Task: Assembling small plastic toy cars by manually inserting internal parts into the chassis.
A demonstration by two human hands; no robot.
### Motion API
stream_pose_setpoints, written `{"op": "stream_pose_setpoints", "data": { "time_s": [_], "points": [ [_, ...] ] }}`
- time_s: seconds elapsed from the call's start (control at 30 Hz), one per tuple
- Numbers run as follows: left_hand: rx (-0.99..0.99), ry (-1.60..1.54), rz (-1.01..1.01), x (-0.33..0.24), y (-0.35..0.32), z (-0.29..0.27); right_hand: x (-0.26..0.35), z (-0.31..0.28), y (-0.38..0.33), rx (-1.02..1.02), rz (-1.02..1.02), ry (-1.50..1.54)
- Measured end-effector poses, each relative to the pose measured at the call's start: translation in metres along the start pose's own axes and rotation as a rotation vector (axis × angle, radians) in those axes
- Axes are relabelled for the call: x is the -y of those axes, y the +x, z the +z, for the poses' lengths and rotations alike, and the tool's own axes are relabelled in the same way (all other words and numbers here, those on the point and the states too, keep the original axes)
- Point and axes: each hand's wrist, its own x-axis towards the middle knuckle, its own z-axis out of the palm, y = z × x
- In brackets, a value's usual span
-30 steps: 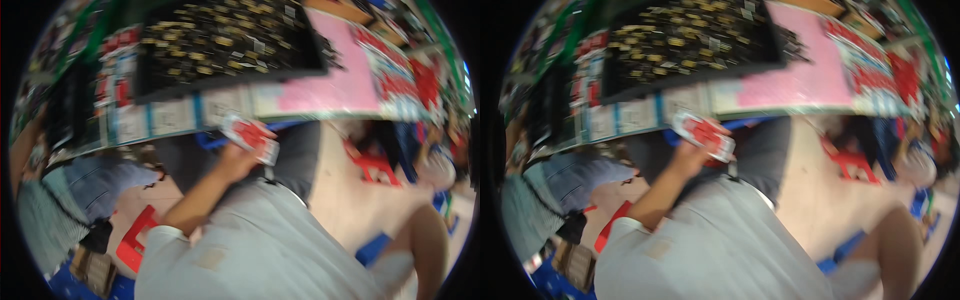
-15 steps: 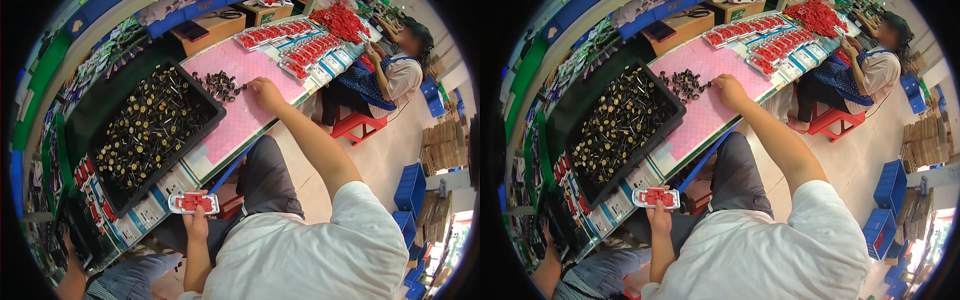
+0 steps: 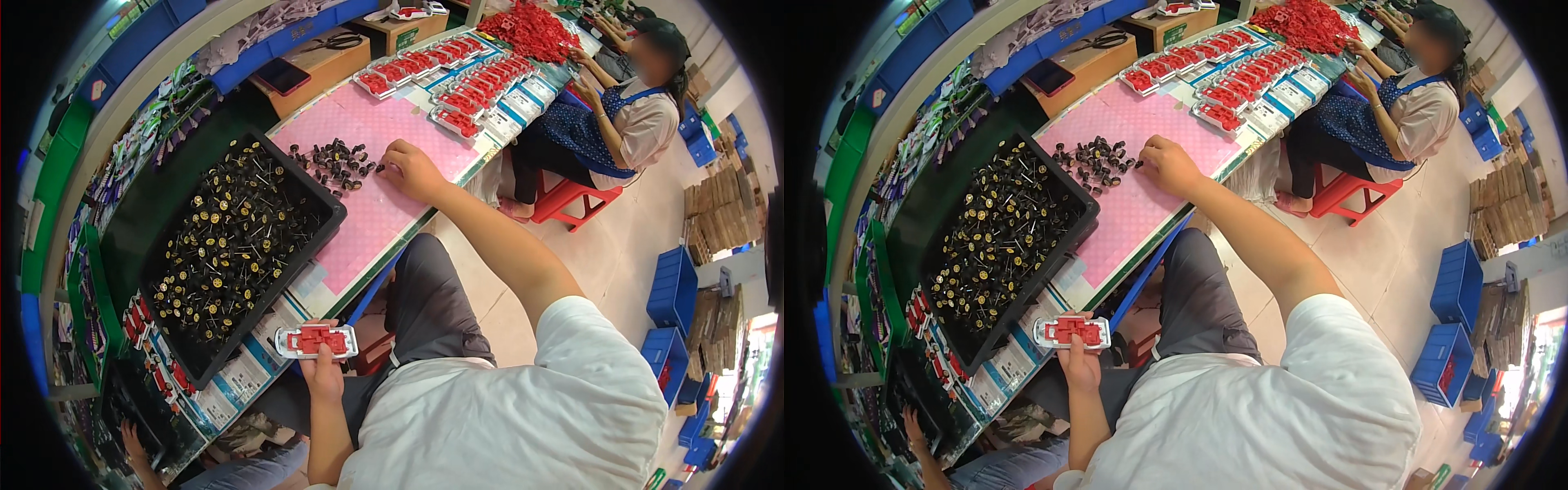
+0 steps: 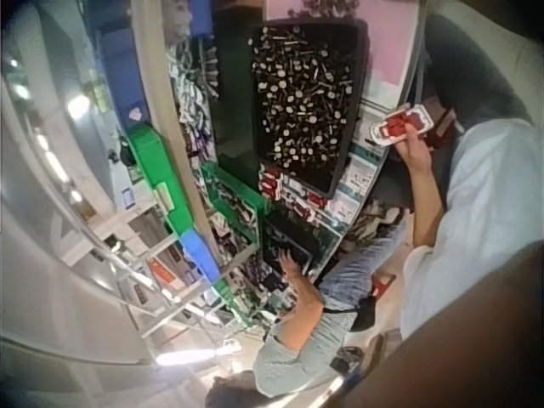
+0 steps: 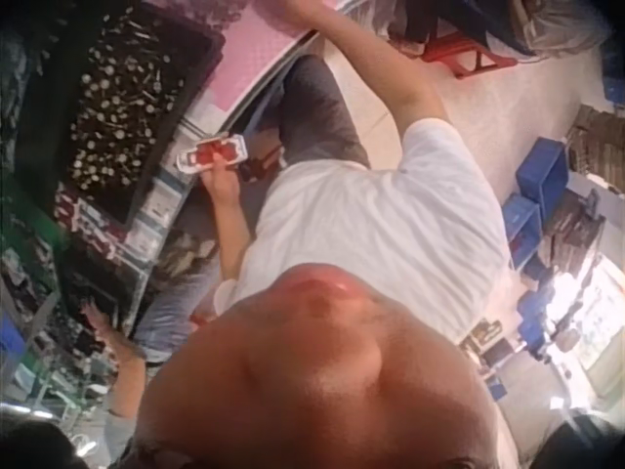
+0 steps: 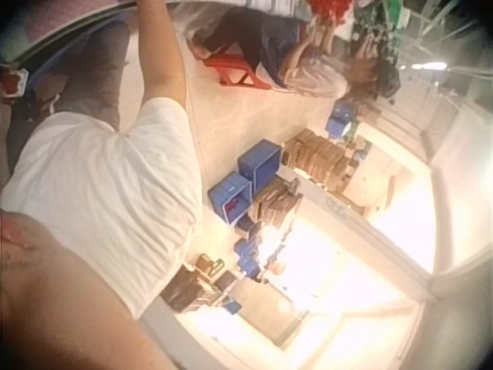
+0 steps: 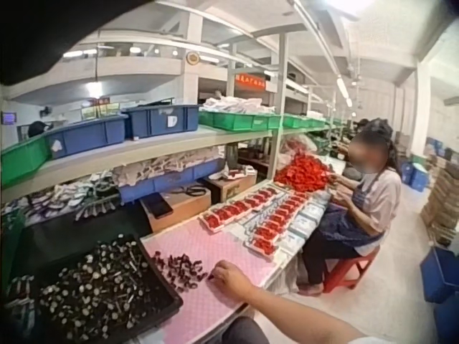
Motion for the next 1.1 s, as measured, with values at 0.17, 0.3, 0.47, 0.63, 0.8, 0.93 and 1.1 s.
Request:
{"op": "stream_pose_setpoints", "data": {
  "time_s": [0.17,0.3,0.47,0.63,0.8,0.93,1.1],
  "points": [
    [-0.027,-0.052,0.032,0.003,-0.002,0.012,-0.002,0.002,-0.022,-0.043,0.025,0.095],
    [-0.013,-0.078,-0.037,0.017,-0.005,0.004,0.017,-0.004,-0.050,-0.081,0.357,0.083],
    [0.050,-0.082,-0.070,0.004,-0.010,0.001,0.087,-0.009,-0.070,0.038,0.630,0.580],
    [0.038,-0.123,-0.067,-0.004,-0.008,0.008,0.210,-0.025,-0.095,0.296,0.218,0.631],
    [0.090,-0.098,0.032,0.003,-0.008,0.005,0.247,-0.010,-0.101,0.457,0.079,0.531],
    [0.087,-0.072,0.067,-0.001,-0.017,0.005,0.250,0.004,-0.111,0.442,0.086,0.556],
    [0.119,-0.002,0.014,-0.003,-0.025,-0.009,0.262,0.005,-0.104,0.564,0.270,0.598]
  ]
}}
